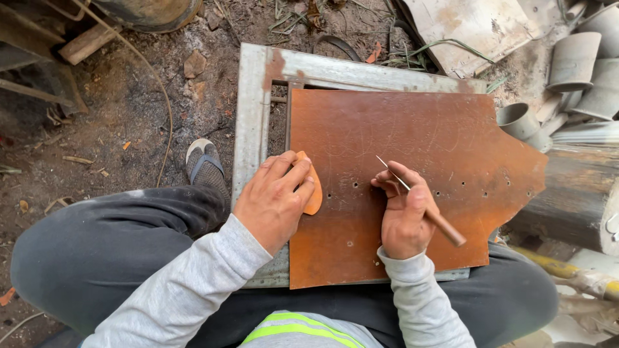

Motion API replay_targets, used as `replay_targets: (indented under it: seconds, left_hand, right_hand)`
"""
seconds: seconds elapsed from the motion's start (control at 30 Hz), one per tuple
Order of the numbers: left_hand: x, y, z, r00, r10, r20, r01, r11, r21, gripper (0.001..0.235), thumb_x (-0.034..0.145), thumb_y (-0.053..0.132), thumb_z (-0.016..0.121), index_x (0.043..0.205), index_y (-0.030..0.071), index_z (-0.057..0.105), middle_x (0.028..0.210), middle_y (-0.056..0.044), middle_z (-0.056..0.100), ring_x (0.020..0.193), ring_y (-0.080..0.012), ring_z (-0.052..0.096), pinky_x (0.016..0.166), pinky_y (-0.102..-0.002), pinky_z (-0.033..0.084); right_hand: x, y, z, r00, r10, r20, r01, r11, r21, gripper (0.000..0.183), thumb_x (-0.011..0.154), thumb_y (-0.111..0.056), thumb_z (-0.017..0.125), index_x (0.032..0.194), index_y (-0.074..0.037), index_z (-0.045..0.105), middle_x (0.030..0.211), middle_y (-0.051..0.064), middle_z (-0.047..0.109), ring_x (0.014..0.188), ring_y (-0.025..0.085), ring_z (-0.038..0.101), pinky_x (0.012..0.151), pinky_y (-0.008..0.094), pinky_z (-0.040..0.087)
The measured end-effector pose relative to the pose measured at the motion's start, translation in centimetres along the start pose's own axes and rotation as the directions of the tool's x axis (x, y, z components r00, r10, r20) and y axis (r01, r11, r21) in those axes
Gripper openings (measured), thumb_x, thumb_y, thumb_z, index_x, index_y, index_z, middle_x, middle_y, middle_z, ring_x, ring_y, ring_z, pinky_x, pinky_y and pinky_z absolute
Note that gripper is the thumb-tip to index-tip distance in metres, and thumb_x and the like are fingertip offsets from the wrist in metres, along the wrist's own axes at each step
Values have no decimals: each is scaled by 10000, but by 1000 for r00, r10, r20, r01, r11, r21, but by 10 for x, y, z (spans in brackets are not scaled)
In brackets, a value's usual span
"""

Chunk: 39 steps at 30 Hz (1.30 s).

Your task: The person uses a pointed carving tool to trace and refine the edges of a small leather piece placed on a larger leather sheet. The person repeatedly repositions the small piece and continues carving along its contours.

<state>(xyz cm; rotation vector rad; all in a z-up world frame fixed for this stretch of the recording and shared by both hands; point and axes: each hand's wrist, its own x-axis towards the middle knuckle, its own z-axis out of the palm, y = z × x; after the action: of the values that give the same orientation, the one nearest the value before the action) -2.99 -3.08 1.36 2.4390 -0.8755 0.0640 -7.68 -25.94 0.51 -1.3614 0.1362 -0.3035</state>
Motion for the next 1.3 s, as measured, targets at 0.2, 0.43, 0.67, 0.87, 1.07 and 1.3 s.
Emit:
replay_targets:
  seconds: [0.2, 0.43, 0.67, 0.87, 1.07, 1.3]
  left_hand:
    - [-3, 3, -1, 1000, -19, 21, 20, 998, -61, 415, 747, 39, 677, 1153, -48, 672, 1373, -182, 587, 1298, -345, 525, 1087, -442, 443]
    - [-4, 22, -5, 994, -13, 106, -5, 986, 165, 515, 797, 77, 584, 1272, -121, 605, 1407, -258, 546, 1329, -381, 497, 1071, -453, 445]
    - [-2, 29, -2, 985, -39, 169, -1, 973, 231, 532, 807, 119, 541, 1267, -146, 571, 1407, -313, 498, 1338, -440, 469, 994, -507, 472]
    - [-5, 39, 7, 984, -84, 156, 36, 958, 286, 589, 848, 123, 518, 1318, -233, 514, 1409, -377, 466, 1351, -478, 450, 1032, -482, 458]
    - [-5, 46, 18, 975, -142, 171, 93, 959, 268, 561, 857, 160, 518, 1276, -212, 552, 1419, -402, 435, 1360, -527, 418, 1029, -531, 455]
    - [-7, 58, 17, 953, -179, 244, 94, 942, 323, 517, 862, 234, 549, 1169, -164, 672, 1392, -376, 457, 1368, -524, 395, 1031, -526, 450]
  right_hand:
    - [-5, 7, -16, 999, -28, 14, 31, 969, -243, 158, 1104, -68, 527, 1135, 62, 611, 1101, 147, 664, 1041, 209, 660, 1015, 371, 563]
    - [-4, -2, -12, 995, 101, 22, -89, 949, -303, 155, 1001, 27, 556, 1133, 59, 630, 1073, 130, 687, 1019, 177, 667, 964, 315, 543]
    - [14, -12, -2, 975, 192, 111, -130, 899, -418, 179, 975, 37, 622, 1133, 69, 699, 1029, 113, 721, 947, 165, 697, 865, 280, 570]
    - [48, -12, 19, 924, 296, 241, -160, 874, -459, 197, 993, -60, 647, 1125, 73, 706, 935, 95, 732, 851, 145, 694, 784, 268, 579]
    - [81, 4, 52, 885, 327, 333, -135, 862, -488, 233, 1049, -163, 626, 1069, 52, 714, 875, 63, 728, 797, 120, 686, 734, 256, 570]
    - [100, 18, 67, 785, 454, 421, -180, 819, -545, 238, 1029, -206, 634, 943, 14, 660, 772, 29, 703, 688, 87, 630, 639, 240, 529]
